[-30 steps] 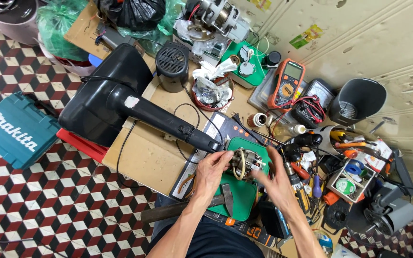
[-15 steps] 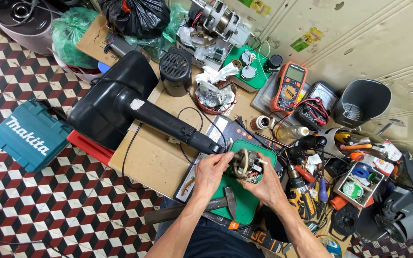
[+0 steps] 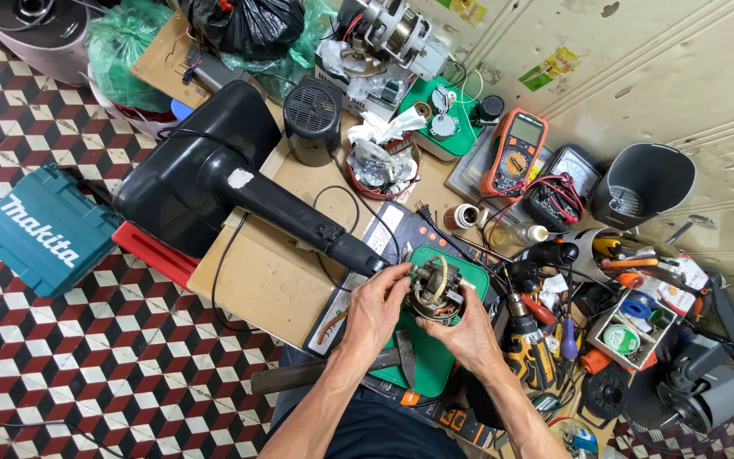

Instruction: The person holds an electric motor housing and uses a cordless drill to loosen its components, then works at a cluttered workbench pulling the motor apart by hand, removing internal parts and setting them on the bench, and using a screwdriver on the motor base before lifting the motor housing again.

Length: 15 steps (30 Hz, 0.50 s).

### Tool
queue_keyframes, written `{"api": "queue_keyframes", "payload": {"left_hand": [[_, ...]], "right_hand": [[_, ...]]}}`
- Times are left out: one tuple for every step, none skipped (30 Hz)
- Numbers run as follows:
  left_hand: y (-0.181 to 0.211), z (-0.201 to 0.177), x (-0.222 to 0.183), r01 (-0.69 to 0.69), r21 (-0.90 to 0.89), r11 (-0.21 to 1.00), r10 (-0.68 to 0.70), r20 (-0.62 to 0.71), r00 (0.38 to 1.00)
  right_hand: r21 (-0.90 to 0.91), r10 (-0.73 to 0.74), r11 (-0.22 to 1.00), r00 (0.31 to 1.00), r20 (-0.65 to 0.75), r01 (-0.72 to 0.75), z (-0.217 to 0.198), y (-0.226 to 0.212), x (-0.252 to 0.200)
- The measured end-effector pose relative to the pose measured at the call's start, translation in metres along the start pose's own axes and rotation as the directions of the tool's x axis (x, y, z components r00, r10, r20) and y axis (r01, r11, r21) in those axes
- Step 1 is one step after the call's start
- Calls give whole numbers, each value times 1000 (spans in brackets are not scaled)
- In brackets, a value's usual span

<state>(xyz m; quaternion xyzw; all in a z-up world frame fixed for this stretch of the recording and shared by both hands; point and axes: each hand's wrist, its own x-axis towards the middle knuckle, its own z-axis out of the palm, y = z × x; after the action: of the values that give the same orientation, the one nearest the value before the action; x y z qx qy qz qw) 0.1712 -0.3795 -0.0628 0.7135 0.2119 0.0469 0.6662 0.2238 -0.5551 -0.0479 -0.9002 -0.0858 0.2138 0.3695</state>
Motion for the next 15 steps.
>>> {"api": "queue_keyframes", "payload": {"left_hand": [[-3, 1, 0, -11, 16, 1000, 12, -29, 1000], [1, 3, 1, -9, 14, 1000, 10, -35, 999], [4, 3, 1, 25, -3, 1000, -25, -61, 998], [6, 4, 1, 59, -21, 998, -60, -86, 994], [10, 3, 2, 63, -24, 998, -65, -92, 994], [13, 3, 4, 120, 21, 993, -117, -83, 990], [16, 2, 6, 175, 66, 982, -170, -79, 982], [19, -1, 7, 180, 64, 982, -174, -87, 981], [22, -3, 7, 190, 121, 974, -184, -62, 981], [25, -5, 8, 199, 179, 963, -196, -38, 980], [21, -4, 9, 202, 177, 963, -198, -41, 979], [18, -4, 11, 157, 217, 963, -152, -39, 988], [14, -3, 12, 112, 257, 960, -107, -35, 994], [12, -1, 15, 115, 255, 960, -109, -38, 993], [10, 0, 18, 106, 283, 953, -103, -26, 994]], "right_hand": [[-7, -9, 1000, 1000, -1, 9, 0, -1, 0], [-9, -12, 1000, 1000, 4, 12, 0, -2, 0], [-18, -6, 1000, 1000, 0, 6, 1, -3, -1], [-27, 0, 1000, 1000, -3, 0, 2, -4, -1], [-30, -1, 1000, 1000, 3, 1, 1, -5, -2], [-35, 0, 999, 1000, -2, 0, 1, -5, -3], [-38, -2, 999, 1000, -7, 2, 2, -6, -4], [-40, -5, 999, 1000, 1, 5, 1, -8, -3], [-26, 7, 1000, 1000, 5, -7, 2, -9, -4], [-12, 18, 1000, 1000, 9, -18, 2, -11, -5], [-14, 17, 1000, 1000, 13, -17, 2, -9, -4], [-6, 44, 999, 999, 20, -44, 2, -7, -3], [1, 70, 998, 997, 26, -70, 2, -5, -2], [-1, 69, 998, 997, 30, -69, 3, -4, -2], [25, 84, 996, 996, 38, -85, 3, -3, -1]]}}
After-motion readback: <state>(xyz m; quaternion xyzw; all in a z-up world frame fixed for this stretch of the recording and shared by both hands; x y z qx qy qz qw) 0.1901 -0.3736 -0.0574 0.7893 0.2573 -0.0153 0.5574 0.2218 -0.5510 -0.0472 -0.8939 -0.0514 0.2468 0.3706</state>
